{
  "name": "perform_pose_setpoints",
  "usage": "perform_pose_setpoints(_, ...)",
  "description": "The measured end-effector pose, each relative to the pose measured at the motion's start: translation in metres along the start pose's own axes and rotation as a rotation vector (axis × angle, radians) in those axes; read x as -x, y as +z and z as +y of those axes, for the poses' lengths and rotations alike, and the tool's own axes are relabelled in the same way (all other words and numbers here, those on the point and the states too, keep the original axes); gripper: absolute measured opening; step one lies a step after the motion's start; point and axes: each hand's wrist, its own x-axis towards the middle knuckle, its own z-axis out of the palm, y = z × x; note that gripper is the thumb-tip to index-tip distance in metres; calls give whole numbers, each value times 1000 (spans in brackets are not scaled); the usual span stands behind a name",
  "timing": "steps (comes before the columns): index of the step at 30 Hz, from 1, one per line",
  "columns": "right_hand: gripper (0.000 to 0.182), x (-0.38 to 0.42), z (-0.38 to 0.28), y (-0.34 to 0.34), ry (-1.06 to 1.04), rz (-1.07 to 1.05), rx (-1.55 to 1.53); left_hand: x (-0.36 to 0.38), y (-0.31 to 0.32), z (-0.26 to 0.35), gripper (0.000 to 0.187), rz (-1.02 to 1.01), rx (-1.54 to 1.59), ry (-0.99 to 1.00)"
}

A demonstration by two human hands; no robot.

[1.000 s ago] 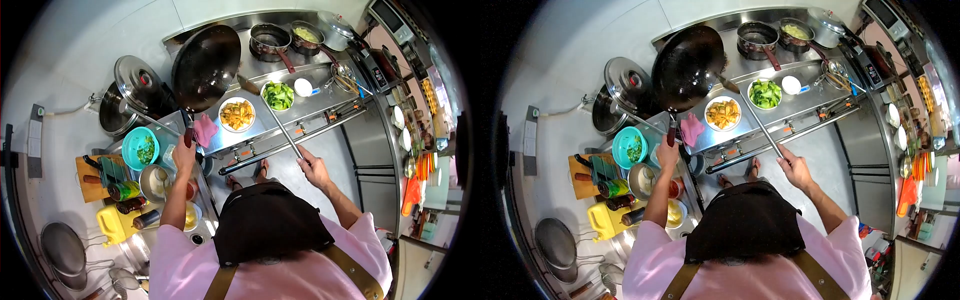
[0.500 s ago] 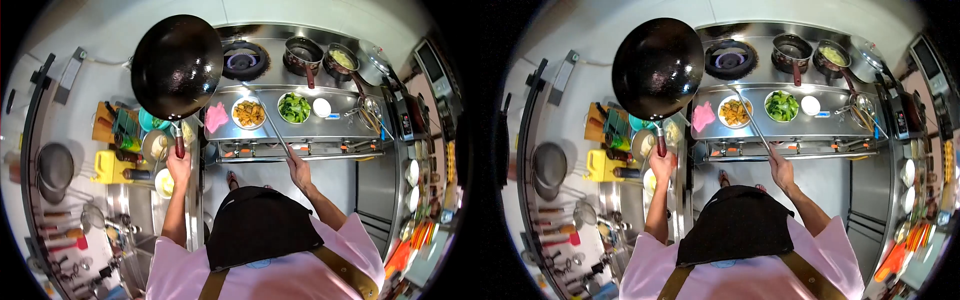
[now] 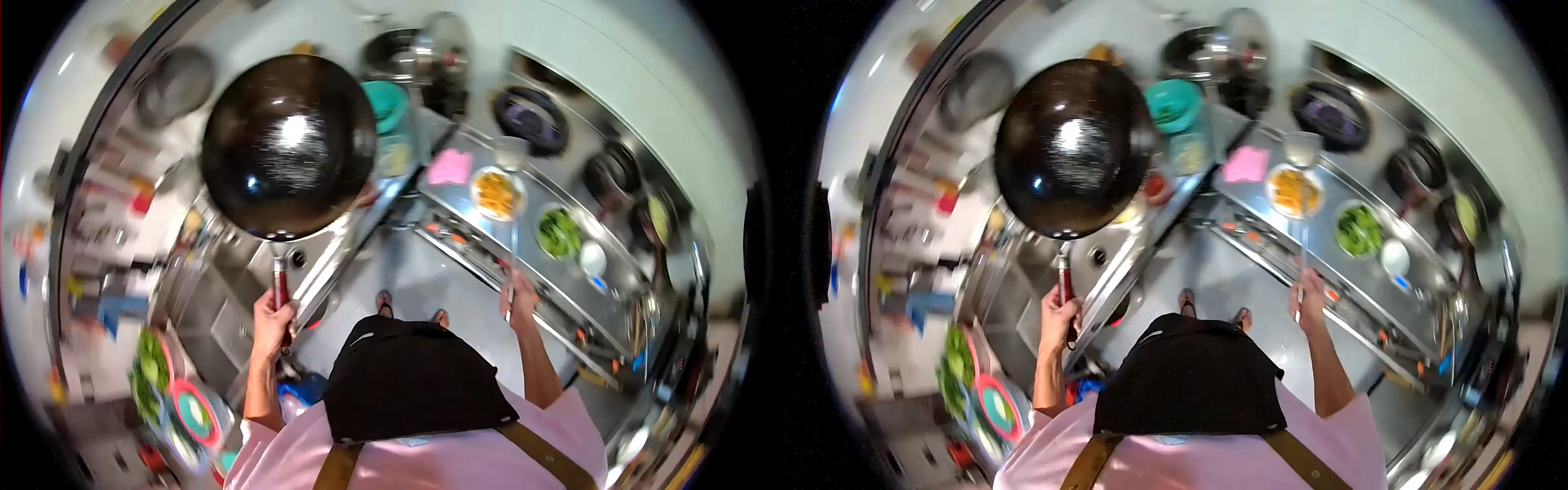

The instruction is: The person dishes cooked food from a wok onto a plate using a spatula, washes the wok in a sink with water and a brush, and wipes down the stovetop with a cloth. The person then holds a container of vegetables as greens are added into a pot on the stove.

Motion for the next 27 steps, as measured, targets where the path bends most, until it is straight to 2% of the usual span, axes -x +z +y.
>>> perform_pose_setpoints(1, 42, -15, 11, 30, -47, -143, 3, 42, -29, -9, 12, 45, 136, -96)
perform_pose_setpoints(4, 43, -16, 1, 89, -12, -149, 249, 86, -65, -24, 15, -1, 410, -284)
perform_pose_setpoints(6, 46, -24, 3, 124, -35, -308, 328, 98, -87, -33, 12, -11, 539, -371)
perform_pose_setpoints(10, 45, -26, 11, 195, -27, -523, 569, 79, -135, -69, 11, -27, 678, -537)
perform_pose_setpoints(11, 44, -26, 13, 213, -3, -578, 637, 63, -152, -90, 12, -85, 720, -548)
perform_pose_setpoints(13, 37, -26, 20, 254, -10, -663, 913, 17, -180, -128, 14, -22, 783, -679)
perform_pose_setpoints(15, 38, -23, 45, 302, -54, -712, 996, -46, -206, -181, 19, -96, 729, -669)
perform_pose_setpoints(16, 42, -18, 45, 335, -61, -785, 1176, -76, -210, -197, 22, -83, 630, -599)
perform_pose_setpoints(17, 43, -28, 81, 343, -72, -822, 1048, -106, -212, -213, 26, -69, 530, -531)
perform_pose_setpoints(19, 42, -23, 110, 396, -97, -855, 1152, -169, -226, -277, 24, -126, 486, -602)
perform_pose_setpoints(22, 38, -41, 172, 443, 25, -834, 1331, -214, -234, -295, 20, 4, 429, -686)
perform_pose_setpoints(25, 30, -63, 232, 463, 63, -776, 1304, -230, -253, -354, 27, -17, 167, -621)
perform_pose_setpoints(26, 27, -65, 243, 472, -4, -754, 1302, -241, -260, -369, 35, -106, -166, -568)
perform_pose_setpoints(27, 35, -69, 244, 490, 222, -715, 1349, -242, -262, -367, 32, -62, -369, -498)
